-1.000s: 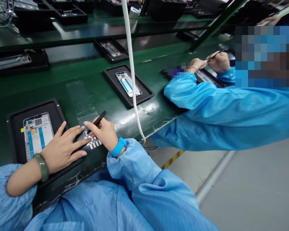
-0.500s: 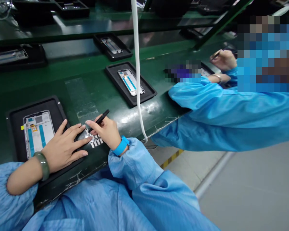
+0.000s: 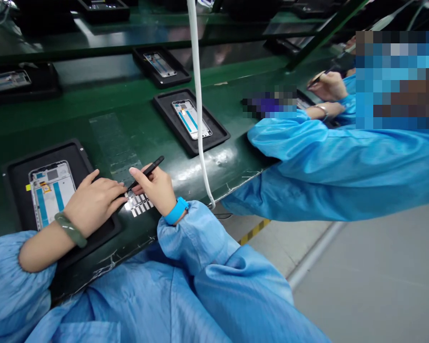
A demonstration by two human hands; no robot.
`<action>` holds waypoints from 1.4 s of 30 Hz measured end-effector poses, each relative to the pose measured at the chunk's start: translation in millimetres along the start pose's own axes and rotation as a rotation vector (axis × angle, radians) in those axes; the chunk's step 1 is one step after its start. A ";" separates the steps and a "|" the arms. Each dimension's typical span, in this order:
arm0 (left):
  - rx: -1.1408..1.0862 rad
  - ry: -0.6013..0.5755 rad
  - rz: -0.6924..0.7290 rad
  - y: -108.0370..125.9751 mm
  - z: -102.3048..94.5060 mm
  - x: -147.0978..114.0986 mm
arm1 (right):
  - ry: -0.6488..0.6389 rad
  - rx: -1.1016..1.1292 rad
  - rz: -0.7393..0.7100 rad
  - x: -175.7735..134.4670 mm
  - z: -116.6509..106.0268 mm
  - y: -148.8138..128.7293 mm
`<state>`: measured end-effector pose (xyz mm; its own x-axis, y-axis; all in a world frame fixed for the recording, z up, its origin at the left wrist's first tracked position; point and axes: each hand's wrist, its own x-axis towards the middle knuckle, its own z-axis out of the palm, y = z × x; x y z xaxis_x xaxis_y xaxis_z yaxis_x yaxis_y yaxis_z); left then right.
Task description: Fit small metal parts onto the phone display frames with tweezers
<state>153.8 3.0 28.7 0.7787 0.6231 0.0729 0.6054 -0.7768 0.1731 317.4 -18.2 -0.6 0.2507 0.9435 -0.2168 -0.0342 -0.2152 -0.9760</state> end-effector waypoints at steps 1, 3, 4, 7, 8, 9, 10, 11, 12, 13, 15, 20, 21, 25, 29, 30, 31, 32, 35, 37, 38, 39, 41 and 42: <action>0.030 -0.020 0.010 1.6 -1.5 3.7 | 0.005 0.009 0.003 0.2 -0.1 0.3; 0.085 -0.042 0.034 4.4 -3.2 9.0 | 0.009 0.027 0.009 0.2 -0.6 0.4; 0.104 -0.041 0.048 5.3 -3.2 10.4 | 0.007 0.035 0.012 0.2 -1.0 0.4; 0.142 -0.019 0.083 6.0 -2.2 11.1 | -0.004 0.044 0.016 -0.4 -2.3 0.1; 0.154 -0.016 0.094 5.8 -2.0 10.6 | -0.005 0.048 0.015 -0.6 -2.7 0.1; 0.165 -0.015 0.100 5.7 -2.1 10.1 | -0.005 0.053 0.013 -0.8 -3.0 0.1; 0.171 -0.013 0.103 5.7 -2.4 9.5 | -0.005 0.060 0.011 -1.1 -3.2 0.1; 0.172 -0.010 0.103 5.9 -2.8 9.1 | -0.006 0.068 0.009 -1.3 -3.3 0.2; 0.174 -0.008 0.104 6.3 -3.2 8.8 | -0.009 0.077 0.007 -1.5 -3.4 0.2; 0.179 -0.005 0.107 6.8 -3.4 8.6 | -0.010 0.084 0.006 -1.7 -3.4 0.3; 0.201 0.002 0.122 7.6 -3.1 8.5 | -0.013 0.095 0.005 -1.8 -3.3 0.3; 0.202 0.064 0.114 0.8 1.1 6.7 | 0.003 0.094 0.020 -1.2 -3.0 -0.2; 0.177 0.073 0.098 -1.9 1.8 5.8 | 0.006 0.090 0.025 -1.1 -2.9 -0.4; 0.070 0.065 0.066 -10.0 3.4 2.2 | 0.005 0.079 0.023 -0.9 -1.8 -0.4; 0.083 0.079 0.090 -5.6 3.8 3.1 | 0.008 0.054 0.023 -0.8 -0.8 -0.3; 0.092 0.075 0.097 -3.1 3.7 3.9 | 0.010 0.047 0.023 -0.8 -0.7 -0.3; 0.106 0.067 0.104 -0.5 3.5 5.0 | 0.010 0.040 0.022 -0.7 -0.7 -0.3; 0.128 0.056 0.113 2.0 3.1 6.1 | 0.011 0.034 0.020 -0.7 -0.8 -0.3; 0.241 0.017 0.144 7.1 1.6 9.1 | 0.015 0.027 0.018 -0.8 -1.2 -0.3; 0.290 0.003 0.152 7.3 0.4 10.1 | 0.016 0.034 0.017 -0.9 -1.5 -0.1; 0.288 0.007 0.149 6.4 -0.1 10.3 | 0.015 0.039 0.016 -0.9 -1.6 0.1; 0.270 0.019 0.140 4.9 -0.6 10.1 | 0.014 0.045 0.016 -0.9 -1.7 0.3; 0.199 0.047 0.113 0.9 -1.5 8.9 | 0.014 0.061 0.018 -0.8 -1.8 0.8; 0.158 0.055 0.097 -1.2 -1.8 7.9 | 0.015 0.069 0.021 -0.7 -1.8 1.0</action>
<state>159.0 9.0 30.9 0.8271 0.5454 0.1357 0.5498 -0.8353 0.0062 318.9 -19.6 -1.4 0.2636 0.9350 -0.2371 -0.1057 -0.2163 -0.9706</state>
